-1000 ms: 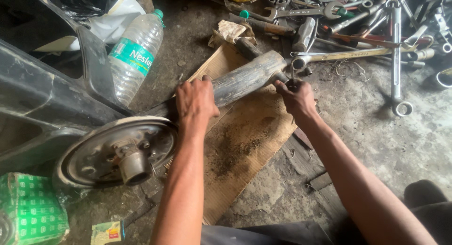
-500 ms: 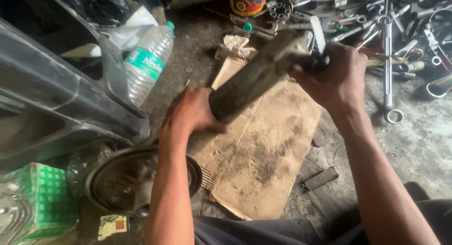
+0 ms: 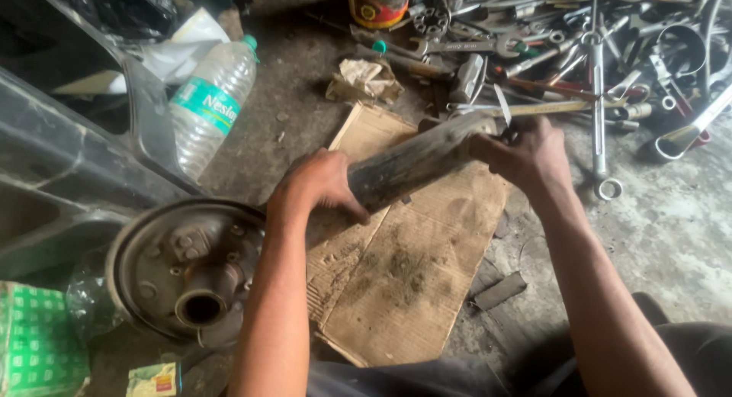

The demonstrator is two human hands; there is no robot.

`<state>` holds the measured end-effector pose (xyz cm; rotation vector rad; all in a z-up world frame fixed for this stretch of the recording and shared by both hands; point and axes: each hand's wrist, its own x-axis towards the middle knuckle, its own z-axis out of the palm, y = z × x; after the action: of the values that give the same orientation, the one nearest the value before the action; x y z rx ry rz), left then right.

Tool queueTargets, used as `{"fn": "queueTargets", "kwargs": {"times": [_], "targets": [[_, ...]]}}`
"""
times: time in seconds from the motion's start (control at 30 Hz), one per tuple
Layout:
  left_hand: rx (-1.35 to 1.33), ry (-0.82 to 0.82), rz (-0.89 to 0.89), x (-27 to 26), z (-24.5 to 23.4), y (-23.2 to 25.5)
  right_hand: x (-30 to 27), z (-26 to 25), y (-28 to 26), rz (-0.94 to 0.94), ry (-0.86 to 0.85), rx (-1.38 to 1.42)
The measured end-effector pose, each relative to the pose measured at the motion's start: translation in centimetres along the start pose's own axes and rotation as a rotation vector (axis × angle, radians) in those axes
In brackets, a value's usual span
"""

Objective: The person uses a thin metal tool to scrape debris from a cylindrical component of a larger metal assembly and subsequently wipes the surface with their hand.

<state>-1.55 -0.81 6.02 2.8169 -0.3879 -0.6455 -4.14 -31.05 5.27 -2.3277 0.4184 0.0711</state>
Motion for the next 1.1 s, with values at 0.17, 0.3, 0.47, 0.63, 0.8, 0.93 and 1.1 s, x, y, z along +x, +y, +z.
{"fn": "queueTargets", "kwargs": {"times": [0.17,0.3,0.47,0.63,0.8,0.93,1.1], "targets": [[-0.051,-0.026,-0.038,1.4,1.7,-1.3,0.2,0.0,-1.2,-0.013,-0.052,-0.146],[-0.085,-0.094,-0.062,1.9,2.9,-0.8,0.1,0.0,0.2,0.071,-0.116,-0.161],[-0.087,-0.125,-0.063,2.1,3.0,-0.8,2.1,1.1,1.5,0.083,-0.176,-0.356],[-0.141,-0.321,-0.181,1.9,3.3,-0.4,4.4,2.5,4.3,0.168,-0.438,-0.472],[-0.160,-0.377,-0.225,1.9,3.3,0.8,2.7,3.5,5.7,0.165,-0.318,-0.363],[-0.120,-0.379,-0.202,1.7,2.4,0.8,2.6,2.8,5.1,0.203,-0.267,-0.267],[-0.054,-0.360,-0.192,1.7,3.2,1.2,3.8,3.4,6.2,0.215,-0.253,-0.211]]}}
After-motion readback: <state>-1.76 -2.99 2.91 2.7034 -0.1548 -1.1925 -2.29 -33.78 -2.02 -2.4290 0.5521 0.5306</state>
